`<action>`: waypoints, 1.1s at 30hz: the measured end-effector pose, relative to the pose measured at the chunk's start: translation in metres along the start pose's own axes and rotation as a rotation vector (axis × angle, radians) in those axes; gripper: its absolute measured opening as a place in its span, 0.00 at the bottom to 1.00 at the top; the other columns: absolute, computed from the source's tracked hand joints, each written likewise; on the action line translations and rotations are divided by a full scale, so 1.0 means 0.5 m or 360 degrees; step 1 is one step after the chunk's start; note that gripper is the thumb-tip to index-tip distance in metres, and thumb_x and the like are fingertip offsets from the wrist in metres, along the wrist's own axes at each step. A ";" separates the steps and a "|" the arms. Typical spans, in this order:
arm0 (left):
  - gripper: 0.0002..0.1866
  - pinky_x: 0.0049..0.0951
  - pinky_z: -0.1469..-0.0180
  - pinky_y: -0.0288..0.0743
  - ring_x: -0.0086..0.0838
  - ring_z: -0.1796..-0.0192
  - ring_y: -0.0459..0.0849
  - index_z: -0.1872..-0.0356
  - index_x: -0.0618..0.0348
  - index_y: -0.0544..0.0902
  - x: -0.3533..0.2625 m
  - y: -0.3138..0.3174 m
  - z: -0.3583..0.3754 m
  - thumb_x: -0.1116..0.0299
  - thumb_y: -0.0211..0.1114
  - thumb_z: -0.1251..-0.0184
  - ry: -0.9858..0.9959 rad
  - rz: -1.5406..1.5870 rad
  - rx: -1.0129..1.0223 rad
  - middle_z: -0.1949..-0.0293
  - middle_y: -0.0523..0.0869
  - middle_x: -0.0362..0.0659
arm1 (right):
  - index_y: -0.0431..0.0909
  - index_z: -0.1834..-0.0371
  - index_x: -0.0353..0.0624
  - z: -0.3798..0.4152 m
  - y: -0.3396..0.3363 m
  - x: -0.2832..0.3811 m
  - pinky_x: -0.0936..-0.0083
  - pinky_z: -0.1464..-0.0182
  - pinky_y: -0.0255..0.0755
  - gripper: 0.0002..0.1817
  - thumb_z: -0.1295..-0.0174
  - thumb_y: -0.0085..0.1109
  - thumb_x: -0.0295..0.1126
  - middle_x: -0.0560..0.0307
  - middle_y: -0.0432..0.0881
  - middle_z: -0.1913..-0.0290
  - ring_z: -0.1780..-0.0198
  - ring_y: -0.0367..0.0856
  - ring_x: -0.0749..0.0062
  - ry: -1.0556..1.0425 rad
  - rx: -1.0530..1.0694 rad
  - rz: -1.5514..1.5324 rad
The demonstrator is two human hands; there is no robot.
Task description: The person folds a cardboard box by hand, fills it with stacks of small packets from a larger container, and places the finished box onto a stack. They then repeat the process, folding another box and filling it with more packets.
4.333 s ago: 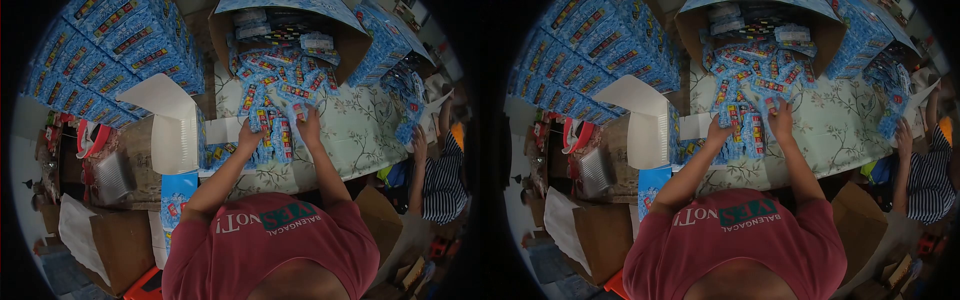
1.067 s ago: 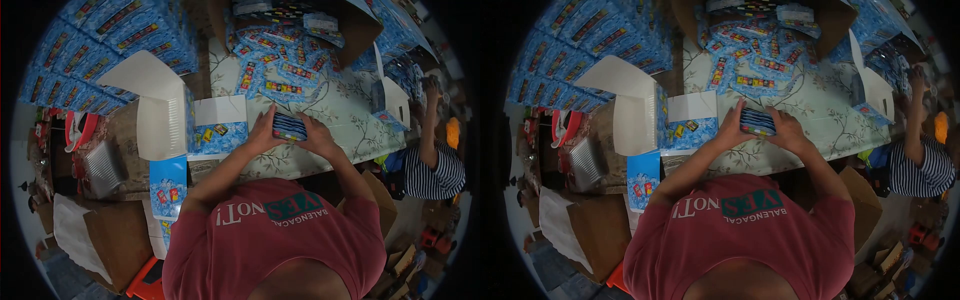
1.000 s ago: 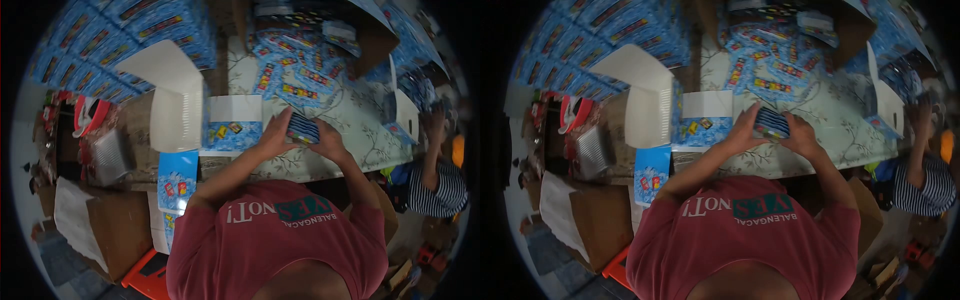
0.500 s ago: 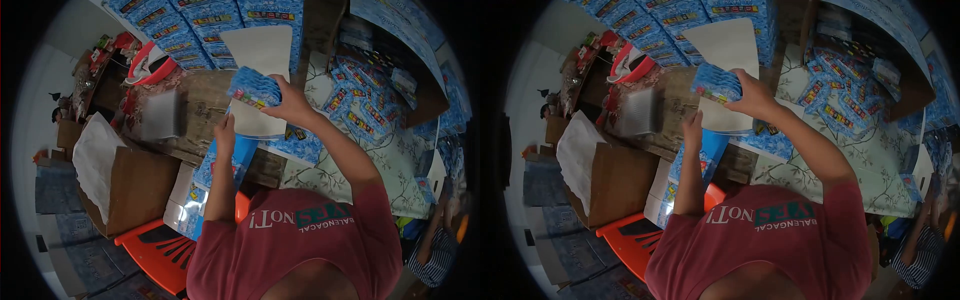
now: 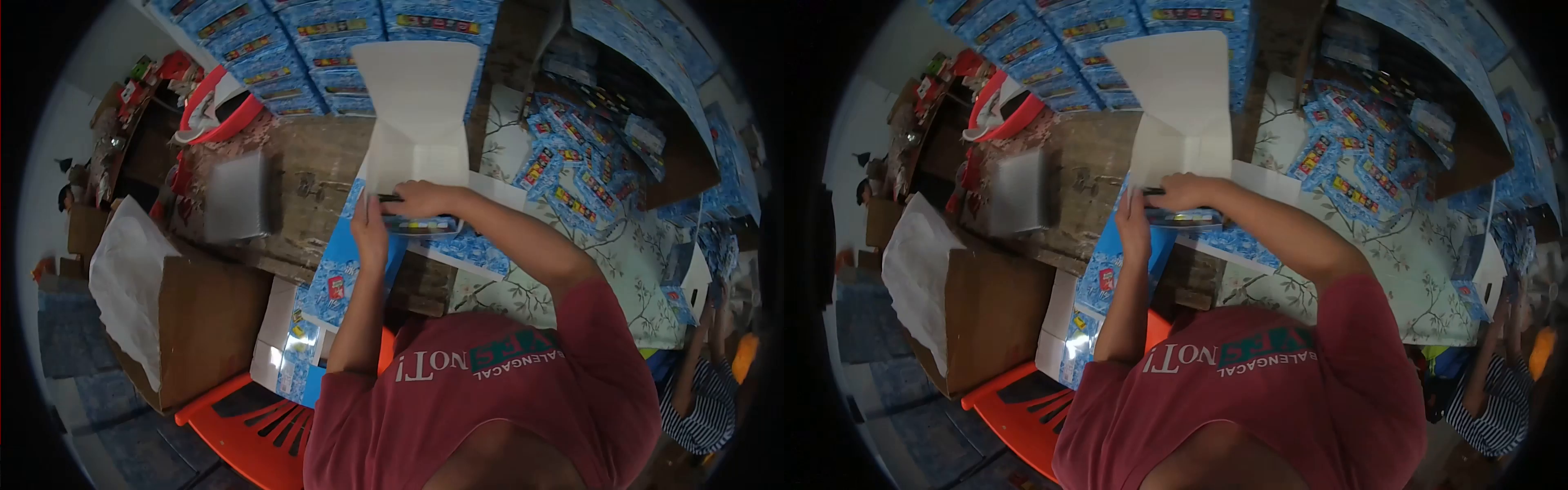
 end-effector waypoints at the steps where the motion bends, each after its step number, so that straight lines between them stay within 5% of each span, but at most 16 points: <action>1: 0.19 0.26 0.55 0.72 0.26 0.56 0.78 0.44 0.70 0.73 0.015 0.009 -0.003 0.66 0.49 0.27 -0.0023 0.0056 -0.0058 0.57 0.82 0.46 | 0.63 0.38 0.28 0.027 0.012 0.021 0.62 0.42 0.67 0.48 0.43 0.48 0.67 0.26 0.69 0.43 0.44 0.73 0.42 0.0113 -0.0065 0.0091; 6: 0.18 0.26 0.52 0.71 0.27 0.55 0.77 0.47 0.71 0.75 -0.024 0.054 0.018 0.65 0.49 0.27 -0.0081 0.0365 -0.0028 0.55 0.81 0.46 | 0.59 0.35 0.30 0.068 0.027 -0.040 0.62 0.41 0.66 0.52 0.49 0.56 0.67 0.28 0.69 0.42 0.42 0.72 0.43 -0.0152 0.0013 -0.0133; 11: 0.19 0.27 0.50 0.69 0.27 0.55 0.76 0.48 0.71 0.75 -0.024 0.056 0.035 0.63 0.50 0.28 -0.0130 0.0263 -0.0044 0.54 0.80 0.46 | 0.53 0.32 0.29 0.104 -0.038 -0.057 0.66 0.40 0.65 0.56 0.52 0.62 0.65 0.30 0.69 0.41 0.40 0.71 0.48 -0.0078 -0.0007 -0.0018; 15: 0.19 0.26 0.50 0.69 0.27 0.55 0.76 0.49 0.71 0.75 0.004 0.070 0.035 0.62 0.51 0.28 -0.0068 0.0344 -0.0100 0.55 0.80 0.45 | 0.56 0.35 0.25 0.131 -0.008 -0.046 0.65 0.41 0.66 0.54 0.48 0.55 0.67 0.28 0.72 0.44 0.42 0.73 0.45 -0.0106 0.0155 0.0132; 24: 0.23 0.31 0.42 0.65 0.35 0.47 0.74 0.46 0.75 0.73 -0.003 0.078 0.039 0.60 0.49 0.27 -0.0068 0.0288 -0.0163 0.47 0.78 0.52 | 0.66 0.41 0.32 0.147 0.015 -0.017 0.56 0.43 0.67 0.38 0.37 0.46 0.59 0.33 0.76 0.49 0.47 0.75 0.41 0.0098 -0.0266 0.0057; 28: 0.24 0.32 0.40 0.63 0.36 0.47 0.74 0.47 0.74 0.73 -0.005 0.067 0.036 0.58 0.50 0.28 -0.0037 0.0273 -0.0320 0.47 0.77 0.52 | 0.72 0.46 0.39 0.258 -0.080 -0.095 0.62 0.51 0.73 0.22 0.37 0.55 0.43 0.45 0.78 0.51 0.53 0.78 0.49 -0.0682 -0.1703 -0.0158; 30: 0.24 0.32 0.40 0.64 0.36 0.45 0.74 0.45 0.74 0.73 -0.011 0.050 0.027 0.58 0.50 0.28 -0.0028 0.0166 -0.0360 0.45 0.76 0.52 | 0.73 0.46 0.39 0.326 -0.150 -0.210 0.65 0.56 0.74 0.21 0.40 0.60 0.38 0.46 0.78 0.51 0.53 0.79 0.52 -0.0217 -0.2014 -0.0294; 33: 0.25 0.32 0.38 0.63 0.36 0.41 0.72 0.42 0.73 0.71 0.010 -0.012 -0.013 0.59 0.51 0.29 -0.0038 0.0087 -0.0340 0.41 0.73 0.53 | 0.71 0.44 0.38 0.391 -0.214 -0.472 0.61 0.55 0.73 0.24 0.44 0.62 0.33 0.43 0.76 0.50 0.51 0.76 0.50 0.0517 -0.2379 0.0295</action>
Point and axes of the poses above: each hand's wrist, its own z-axis away from the middle knuckle, its own y-axis out of the palm, x = y × z, the point moved 1 cm from there along -z, towards the middle knuckle
